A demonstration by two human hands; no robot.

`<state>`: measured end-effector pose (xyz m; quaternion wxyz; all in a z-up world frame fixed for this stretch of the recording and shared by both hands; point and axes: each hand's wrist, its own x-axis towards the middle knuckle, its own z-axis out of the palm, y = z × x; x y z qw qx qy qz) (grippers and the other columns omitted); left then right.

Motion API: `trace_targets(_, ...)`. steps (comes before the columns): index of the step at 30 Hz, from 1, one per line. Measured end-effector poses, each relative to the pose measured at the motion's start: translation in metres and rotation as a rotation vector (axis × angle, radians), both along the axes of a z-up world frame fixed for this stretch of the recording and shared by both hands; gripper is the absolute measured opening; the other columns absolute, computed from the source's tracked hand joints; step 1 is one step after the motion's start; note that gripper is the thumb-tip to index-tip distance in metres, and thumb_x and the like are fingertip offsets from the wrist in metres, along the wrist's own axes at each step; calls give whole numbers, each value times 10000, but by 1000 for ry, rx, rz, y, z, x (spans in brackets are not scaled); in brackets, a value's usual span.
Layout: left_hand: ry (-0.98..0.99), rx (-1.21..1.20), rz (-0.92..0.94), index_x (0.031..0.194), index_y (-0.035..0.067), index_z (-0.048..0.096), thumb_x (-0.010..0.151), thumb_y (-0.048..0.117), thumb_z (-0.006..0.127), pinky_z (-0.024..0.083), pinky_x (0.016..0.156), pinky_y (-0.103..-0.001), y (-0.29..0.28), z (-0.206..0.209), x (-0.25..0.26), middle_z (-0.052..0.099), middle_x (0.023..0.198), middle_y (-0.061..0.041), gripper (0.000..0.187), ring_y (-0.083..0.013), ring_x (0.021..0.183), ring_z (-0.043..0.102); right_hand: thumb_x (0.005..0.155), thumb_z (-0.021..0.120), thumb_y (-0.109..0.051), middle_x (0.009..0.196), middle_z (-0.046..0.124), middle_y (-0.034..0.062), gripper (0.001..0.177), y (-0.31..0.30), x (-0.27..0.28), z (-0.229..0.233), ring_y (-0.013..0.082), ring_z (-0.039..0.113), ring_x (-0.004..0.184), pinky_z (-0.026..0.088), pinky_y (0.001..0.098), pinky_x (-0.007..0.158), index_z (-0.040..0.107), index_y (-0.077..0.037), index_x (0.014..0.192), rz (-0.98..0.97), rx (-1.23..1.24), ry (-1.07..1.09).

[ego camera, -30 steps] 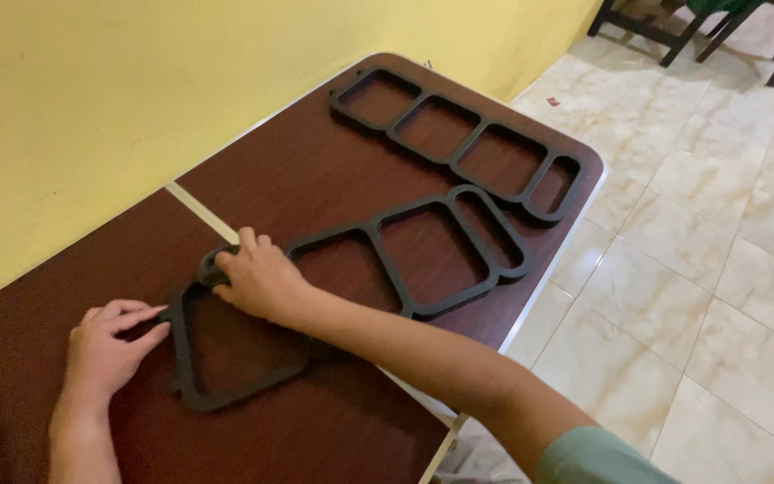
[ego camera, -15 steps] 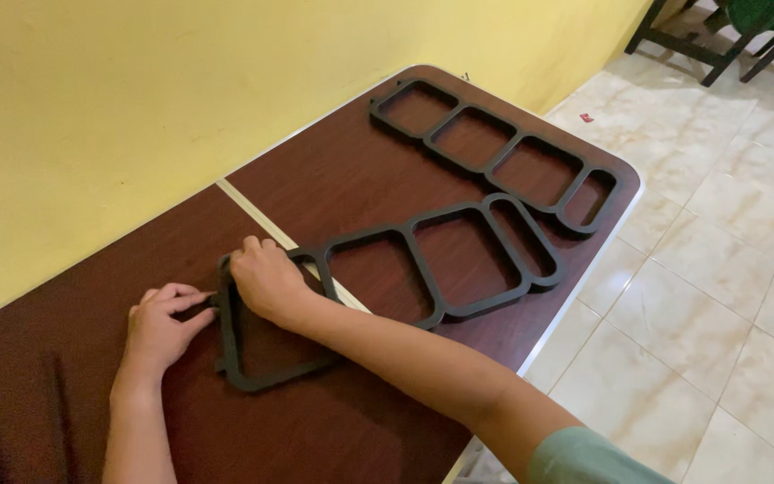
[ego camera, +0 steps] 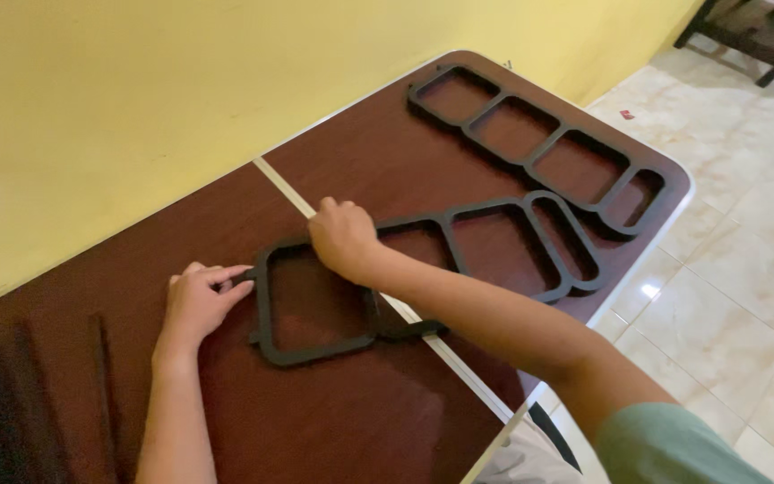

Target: The person assembles a black plastic frame by inserting rods into slots and using a yellow-handled tool to tighten connections. The person works on multiple connected rectangular sections on a wooden table.

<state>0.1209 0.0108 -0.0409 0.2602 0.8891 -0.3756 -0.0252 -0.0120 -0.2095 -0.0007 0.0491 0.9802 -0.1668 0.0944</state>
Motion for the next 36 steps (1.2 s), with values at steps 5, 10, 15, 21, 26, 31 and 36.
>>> trace_targets(5, -5, -2, 16, 1086, 334, 838, 788, 391, 826, 440, 858, -387, -5, -10, 6, 660, 747, 3, 304, -213, 804, 535, 884, 650, -123, 1040, 637, 211, 167, -2, -3, -13, 353, 707, 877, 614, 408, 687, 733, -7, 973, 28, 73, -34)
trace_targets(10, -144, -108, -97, 1057, 292, 844, 755, 384, 859, 479, 830, -439, -2, -21, 15, 689, 784, -63, 317, -257, 776, 609, 835, 657, -101, 995, 635, 223, 138, 18, 22, -40, 321, 694, 831, 597, 390, 690, 707, 17, 886, 225, -52, -203)
trace_targets(15, -178, -199, -71, 968, 253, 847, 709, 396, 907, 545, 754, -440, -2, -21, 13, 713, 807, -156, 302, -329, 773, 670, 861, 647, -111, 926, 626, 192, 101, 45, 38, -39, 325, 662, 852, 561, 401, 733, 694, -21, 864, 426, -95, -214)
trace_targets(21, -111, -252, -51, 1021, 281, 837, 762, 350, 876, 564, 772, -405, 1, -14, 5, 715, 836, -155, 271, -288, 781, 661, 854, 636, -90, 924, 605, 120, 49, 55, 1, -15, 310, 631, 850, 526, 425, 765, 681, -73, 856, 668, 17, -297)
trace_targets(26, -63, -226, -59, 1034, 315, 829, 748, 339, 871, 511, 789, -396, 1, -7, 3, 711, 749, -92, 290, -257, 757, 597, 844, 646, -102, 932, 605, 112, 55, 77, -47, 4, 301, 615, 860, 511, 424, 776, 686, -76, 872, 848, 102, -192)
trace_targets(31, -64, -255, -49, 1017, 313, 839, 722, 333, 884, 493, 768, -379, 2, -8, 0, 663, 722, -80, 298, -246, 743, 579, 810, 685, -113, 974, 626, 93, 256, 81, -83, 13, 290, 603, 871, 503, 419, 784, 736, -57, 1054, 965, 176, -141)
trace_targets(36, -40, -243, -37, 1036, 320, 833, 728, 347, 877, 507, 739, -375, 2, -10, 3, 638, 728, -79, 313, -237, 733, 586, 784, 708, -86, 958, 619, 96, 301, 67, -74, 16, 297, 602, 902, 505, 419, 828, 750, -89, 1082, 870, 299, -88)
